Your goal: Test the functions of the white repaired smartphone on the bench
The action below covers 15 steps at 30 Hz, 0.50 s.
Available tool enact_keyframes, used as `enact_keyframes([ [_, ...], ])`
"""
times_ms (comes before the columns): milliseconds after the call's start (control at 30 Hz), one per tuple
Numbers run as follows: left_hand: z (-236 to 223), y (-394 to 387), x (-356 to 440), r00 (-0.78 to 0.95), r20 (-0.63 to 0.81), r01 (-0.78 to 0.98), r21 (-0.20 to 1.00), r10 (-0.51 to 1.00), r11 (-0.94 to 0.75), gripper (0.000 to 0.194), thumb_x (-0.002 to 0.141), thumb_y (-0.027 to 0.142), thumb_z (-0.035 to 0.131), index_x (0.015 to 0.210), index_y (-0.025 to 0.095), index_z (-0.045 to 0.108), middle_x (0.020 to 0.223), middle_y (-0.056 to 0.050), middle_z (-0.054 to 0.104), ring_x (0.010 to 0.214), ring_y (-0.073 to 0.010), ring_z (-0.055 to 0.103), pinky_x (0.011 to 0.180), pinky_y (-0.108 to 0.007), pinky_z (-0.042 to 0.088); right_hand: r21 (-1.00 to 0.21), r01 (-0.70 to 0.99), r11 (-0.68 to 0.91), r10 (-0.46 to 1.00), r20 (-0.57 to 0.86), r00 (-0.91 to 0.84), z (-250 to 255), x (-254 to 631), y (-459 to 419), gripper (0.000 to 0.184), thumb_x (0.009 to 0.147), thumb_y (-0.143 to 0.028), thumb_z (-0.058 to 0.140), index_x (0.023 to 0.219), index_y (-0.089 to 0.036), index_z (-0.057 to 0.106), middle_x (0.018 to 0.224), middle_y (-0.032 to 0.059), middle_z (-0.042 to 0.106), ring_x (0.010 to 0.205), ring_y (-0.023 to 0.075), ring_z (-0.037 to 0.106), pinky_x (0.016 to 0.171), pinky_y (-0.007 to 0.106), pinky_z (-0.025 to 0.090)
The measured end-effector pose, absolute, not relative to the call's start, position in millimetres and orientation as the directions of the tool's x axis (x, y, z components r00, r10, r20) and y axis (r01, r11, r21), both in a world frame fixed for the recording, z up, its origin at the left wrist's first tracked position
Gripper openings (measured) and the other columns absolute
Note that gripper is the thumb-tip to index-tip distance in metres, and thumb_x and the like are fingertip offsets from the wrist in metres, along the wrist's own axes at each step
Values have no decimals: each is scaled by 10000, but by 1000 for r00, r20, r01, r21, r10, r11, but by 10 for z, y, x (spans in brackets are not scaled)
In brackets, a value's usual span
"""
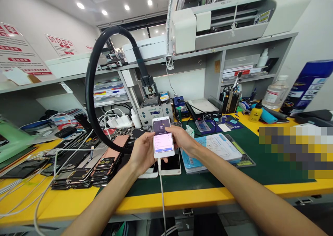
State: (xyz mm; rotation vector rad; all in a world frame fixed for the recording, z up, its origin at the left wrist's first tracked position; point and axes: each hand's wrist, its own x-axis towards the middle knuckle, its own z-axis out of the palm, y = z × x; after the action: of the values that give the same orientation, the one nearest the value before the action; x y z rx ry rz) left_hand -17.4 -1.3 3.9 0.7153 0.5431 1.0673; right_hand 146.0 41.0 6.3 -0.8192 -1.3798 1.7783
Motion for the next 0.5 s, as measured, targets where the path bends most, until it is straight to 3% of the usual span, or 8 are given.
enact_keyframes([
  [500, 44, -12, -181, 386, -70, -588, 750, 920, 304, 468, 948, 312, 434, 1353, 105, 546, 1004, -155, 716, 823, -277, 716, 605, -373, 615, -975, -153, -160, 853, -59, -518, 106, 1458, 376, 365, 951, -406, 503, 1191, -168, 641, 878, 92, 747, 750, 247, 681, 601, 311, 510],
])
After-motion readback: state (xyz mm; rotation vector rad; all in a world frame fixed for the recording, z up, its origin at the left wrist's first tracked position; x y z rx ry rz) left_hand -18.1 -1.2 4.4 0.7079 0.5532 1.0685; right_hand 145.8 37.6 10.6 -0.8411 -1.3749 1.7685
